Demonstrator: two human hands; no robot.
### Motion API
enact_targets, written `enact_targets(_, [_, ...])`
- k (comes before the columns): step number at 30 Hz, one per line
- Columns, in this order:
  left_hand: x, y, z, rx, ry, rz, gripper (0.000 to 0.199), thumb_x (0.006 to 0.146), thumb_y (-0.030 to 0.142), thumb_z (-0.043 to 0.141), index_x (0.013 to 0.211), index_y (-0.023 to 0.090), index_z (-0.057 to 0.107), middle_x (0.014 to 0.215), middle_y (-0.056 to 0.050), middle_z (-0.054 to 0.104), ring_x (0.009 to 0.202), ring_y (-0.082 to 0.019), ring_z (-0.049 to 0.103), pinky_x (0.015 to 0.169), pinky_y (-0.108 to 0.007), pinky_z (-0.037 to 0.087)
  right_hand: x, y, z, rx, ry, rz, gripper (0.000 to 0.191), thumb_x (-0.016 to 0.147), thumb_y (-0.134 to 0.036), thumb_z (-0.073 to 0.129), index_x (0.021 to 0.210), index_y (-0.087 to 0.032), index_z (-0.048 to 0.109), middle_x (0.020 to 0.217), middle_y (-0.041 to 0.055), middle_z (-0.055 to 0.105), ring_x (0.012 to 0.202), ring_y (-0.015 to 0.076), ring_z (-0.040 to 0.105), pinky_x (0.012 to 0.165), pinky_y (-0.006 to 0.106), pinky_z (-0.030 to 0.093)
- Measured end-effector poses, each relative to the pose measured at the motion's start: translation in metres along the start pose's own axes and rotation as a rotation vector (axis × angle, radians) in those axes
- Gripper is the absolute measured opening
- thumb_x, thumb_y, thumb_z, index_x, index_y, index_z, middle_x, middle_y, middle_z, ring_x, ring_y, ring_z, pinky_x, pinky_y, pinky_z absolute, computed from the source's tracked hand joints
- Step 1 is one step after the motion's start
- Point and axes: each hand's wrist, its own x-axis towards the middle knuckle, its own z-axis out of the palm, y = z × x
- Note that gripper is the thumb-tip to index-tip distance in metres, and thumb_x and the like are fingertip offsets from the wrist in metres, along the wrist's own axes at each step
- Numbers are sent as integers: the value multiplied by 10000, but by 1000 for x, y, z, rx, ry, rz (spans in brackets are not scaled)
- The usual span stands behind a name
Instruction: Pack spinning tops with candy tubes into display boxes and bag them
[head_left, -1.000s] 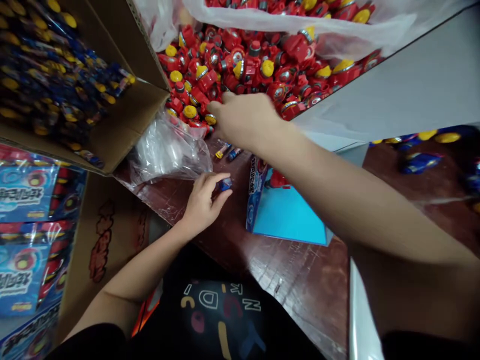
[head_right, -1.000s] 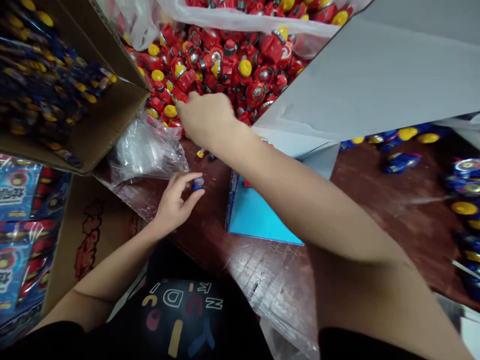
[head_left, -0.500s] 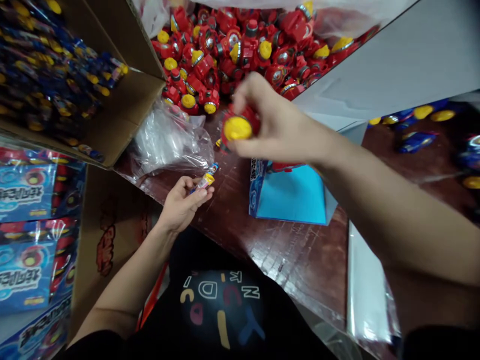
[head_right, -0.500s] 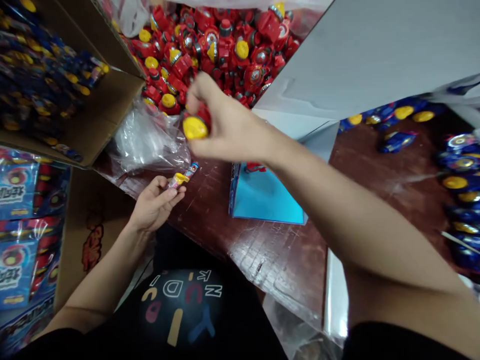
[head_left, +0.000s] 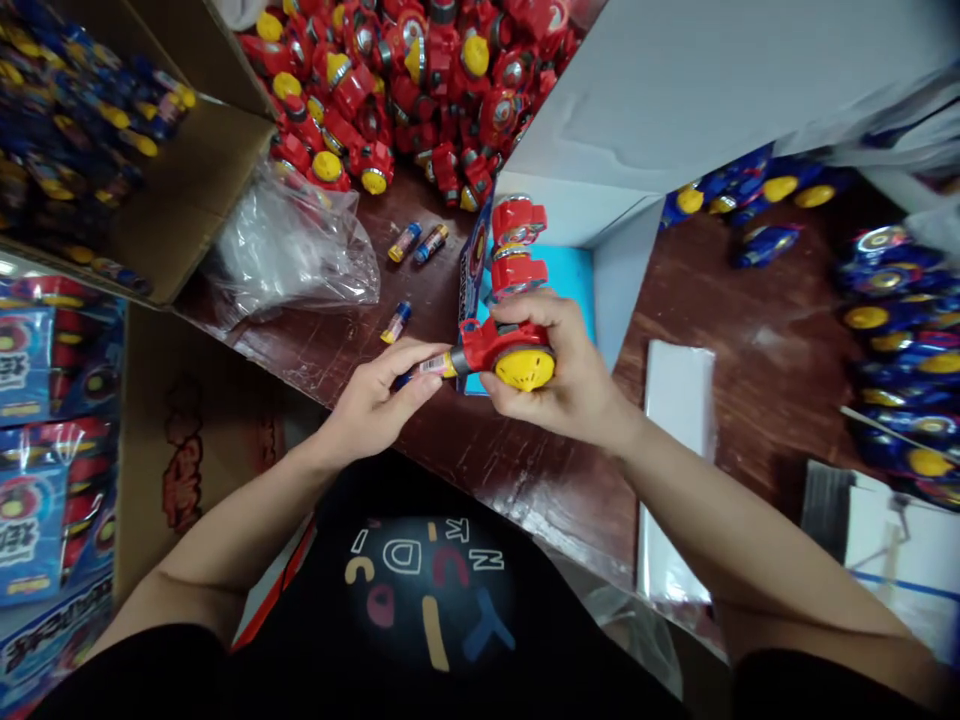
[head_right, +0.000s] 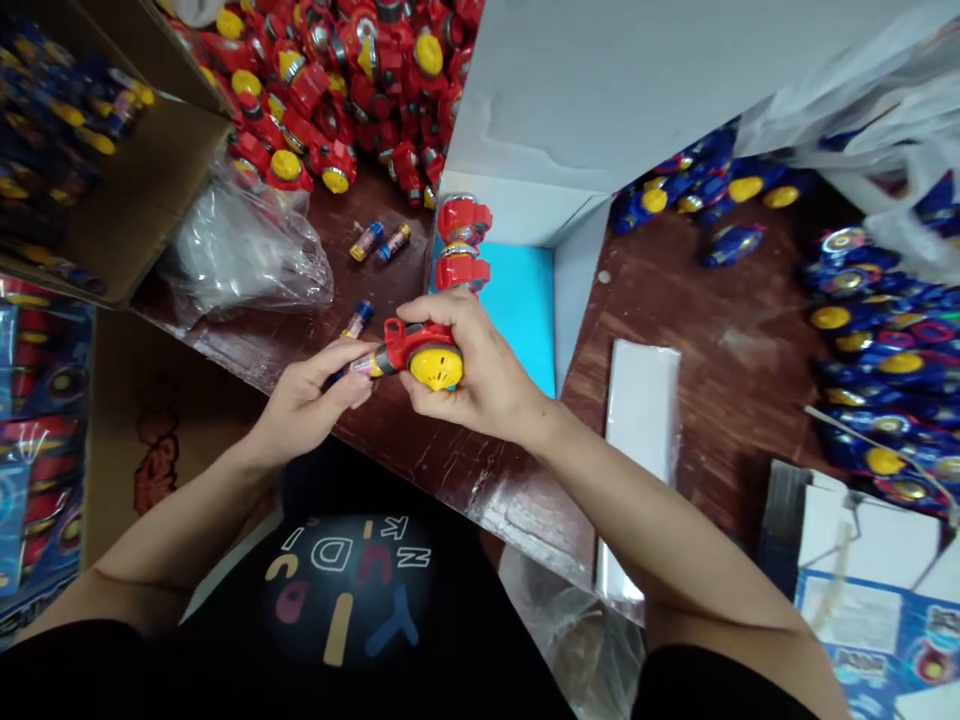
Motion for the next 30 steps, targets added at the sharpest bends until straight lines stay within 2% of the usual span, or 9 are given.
enact_targets(4, [7,-3,3,471,138,421,482,1032,127,682,1508,197,640,1252,-121,674,1150,-205,643,1043,-361,557,-19,-5,9,132,22,307,637,1004,-512,690,1510,-263,394,1222,80,694,960,205,736,853,385,668])
enact_targets(7, [15,-7,-7,433,9,372,475,1048,154,674,1515,223,621,1247,-103,679,1148,-203,656,1052,-378,566,-25,-6,-7,-2,-61,266,1009,913,-633,788,1692,-279,252,1543,165,575,1292,319,692,1063,512,639])
enact_targets(10, [18,-6,-15,326,-53,253,417,1069,205,662,1485,235,638,1257,-96,693,1173,-205,666,1049,-392,579,-29,-4,-29,-209,-102,60,865,984,-467,754,1720,-369,311,1705,111,465,1509,355,553,1234,585,521])
enact_targets(12, [16,-3,-13,344,-44,261,409,1067,217,664,1475,234,652,1246,-98,700,1147,-208,674,1015,-384,595,-31,-5,-37,-232,-104,49,649,1033,-380,696,1643,-351,479,1567,88,635,1365,306,680,1166,533,586])
enact_targets(16, [7,-2,2,442,13,368,406,1044,228,671,1449,251,695,1200,-98,730,1087,-239,694,983,-390,607,-34,-15,-39,-64,-32,438,528,1010,-531,712,1453,-247,678,1160,74,824,878,228,790,824,418,690])
enact_targets(18, [5,-9,5,472,-6,371,386,1046,271,678,1431,270,706,1223,-93,737,1118,-258,694,1027,-418,592,-34,-20,-47,-21,-46,504,507,991,-553,728,1421,-285,702,1146,58,825,865,236,785,788,425,684])
enact_targets(21, [7,-30,-4,599,55,275,536,1012,446,750,1499,248,639,1408,-137,668,1307,-326,616,1176,-507,499,-33,-22,-70,-271,-40,370,527,973,-521,756,1467,-353,677,1312,79,779,989,299,782,852,482,659])
enact_targets(24, [15,-56,-21,793,192,60,576,1040,457,692,1514,143,597,1467,-224,598,1381,-395,529,1227,-588,406,-30,-20,-87,-680,-107,250,514,1028,-502,672,1507,-317,654,1228,134,777,956,322,758,787,461,600])
enact_targets(30, [33,-89,-32,1018,167,-236,440,1019,209,601,1428,49,638,1336,-265,637,1255,-432,551,1136,-606,446,-12,-26,-65,-1082,-410,-107,393,1090,-291,547,1447,-204,686,975,115,767,815,255,701,568,353,395])
